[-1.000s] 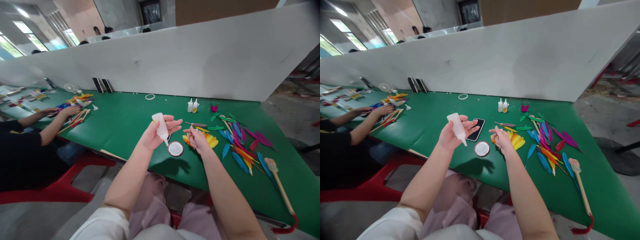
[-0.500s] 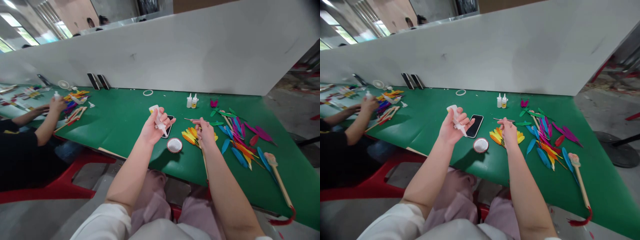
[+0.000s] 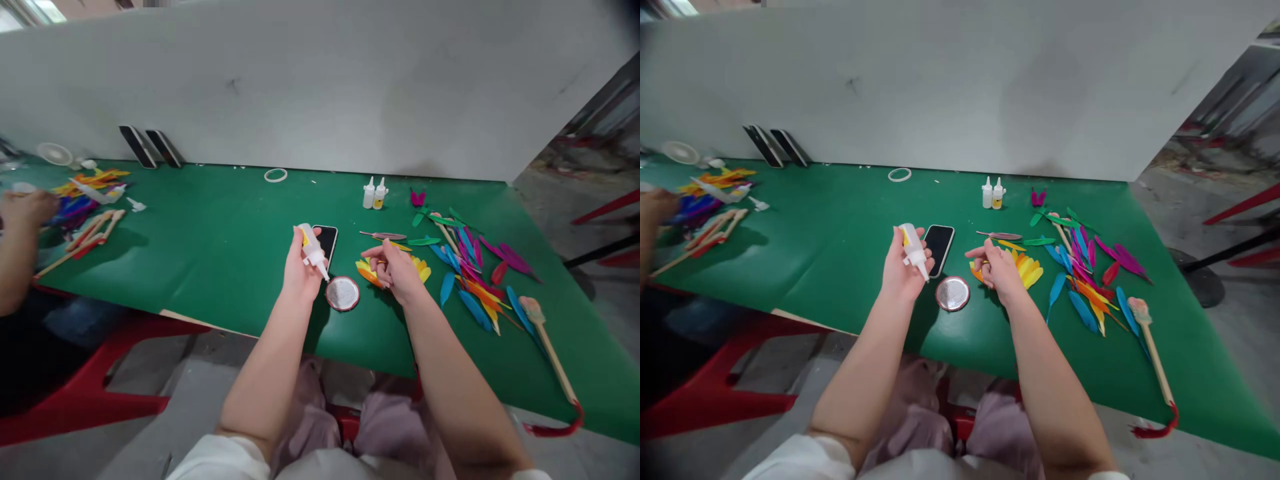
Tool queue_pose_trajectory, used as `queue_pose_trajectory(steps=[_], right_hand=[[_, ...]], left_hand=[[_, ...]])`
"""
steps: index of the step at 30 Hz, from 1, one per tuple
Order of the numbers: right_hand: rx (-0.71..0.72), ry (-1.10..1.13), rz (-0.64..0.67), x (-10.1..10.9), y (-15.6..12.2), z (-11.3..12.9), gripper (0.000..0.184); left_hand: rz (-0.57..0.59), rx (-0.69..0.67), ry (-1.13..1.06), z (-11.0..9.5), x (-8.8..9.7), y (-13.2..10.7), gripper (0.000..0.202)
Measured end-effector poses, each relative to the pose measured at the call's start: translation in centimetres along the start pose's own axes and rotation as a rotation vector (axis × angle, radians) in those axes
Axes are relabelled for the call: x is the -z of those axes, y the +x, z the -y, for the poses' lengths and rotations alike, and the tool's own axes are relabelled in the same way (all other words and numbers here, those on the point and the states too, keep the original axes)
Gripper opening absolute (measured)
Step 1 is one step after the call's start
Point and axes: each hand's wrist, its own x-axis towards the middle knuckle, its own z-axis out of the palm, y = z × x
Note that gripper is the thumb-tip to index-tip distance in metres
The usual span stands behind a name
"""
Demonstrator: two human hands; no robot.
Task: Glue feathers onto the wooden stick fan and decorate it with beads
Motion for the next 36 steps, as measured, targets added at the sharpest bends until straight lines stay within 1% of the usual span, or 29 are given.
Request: queue_pose_trajectory(steps=[2,4,7,11,15,18,20,22,26,28,30,32,33,36], right_hand=[[-0.013,0.063,-0.066,0.4,0.2,0.0,0.049],[-0.009,0.160,-0.117,0.9,0.5,0.2,0.047],[0.047,0.311,-0.190,1.7,0.8,0.6,0.048],[0.082,0.412,-0.288,2.6,1.0,0.7,0.046],[0.139,0.507,-0.403,3.6,1.0,0.6,0.041],[0.181,0.590,-0.453,4.2,0.9,0.8,0.039],[0.216,0.616,-0.453,4.7,0.8,1.0,0.038],[0.256,0.656,-0.415,5.4,0.6,1.2,0.034],[0.346,0.794,-0.325,7.7,0.1,1.3,0.028],[0.392,0.844,-0.354,8.9,-0.1,1.2,0.032],[0.406,0.876,-0.399,9.6,-0.2,1.3,0.041],[0.407,0.878,-0.417,9.6,-0.3,1.6,0.048],[0.411,0.867,-0.411,9.4,-0.3,1.8,0.048],[0.431,0.800,-0.355,8.2,-0.5,2.5,0.033]], left_hand=[[-0.011,0.001,-0.049,0.0,0.2,-0.1,0.035],[0.019,0.014,-0.143,-0.1,0.3,-0.2,0.030],[0.075,0.061,-0.242,-0.1,0.3,-0.4,0.029],[0.100,0.128,-0.247,0.0,0.4,-0.8,0.026],[0.196,0.175,-0.268,0.2,0.4,-1.4,0.022],[0.237,0.205,-0.273,0.3,0.4,-1.9,0.019],[0.248,0.223,-0.275,0.4,0.3,-2.0,0.019],[0.256,0.234,-0.281,0.3,0.3,-2.1,0.018],[0.269,0.247,-0.318,0.2,0.5,-2.0,0.019],[0.268,0.246,-0.326,0.1,0.5,-2.0,0.020],[0.274,0.243,-0.328,0.0,0.5,-2.0,0.021],[0.286,0.246,-0.334,0.1,0.5,-2.0,0.023],[0.291,0.251,-0.338,0.1,0.5,-2.0,0.024],[0.290,0.280,-0.343,0.4,0.4,-2.1,0.027]])
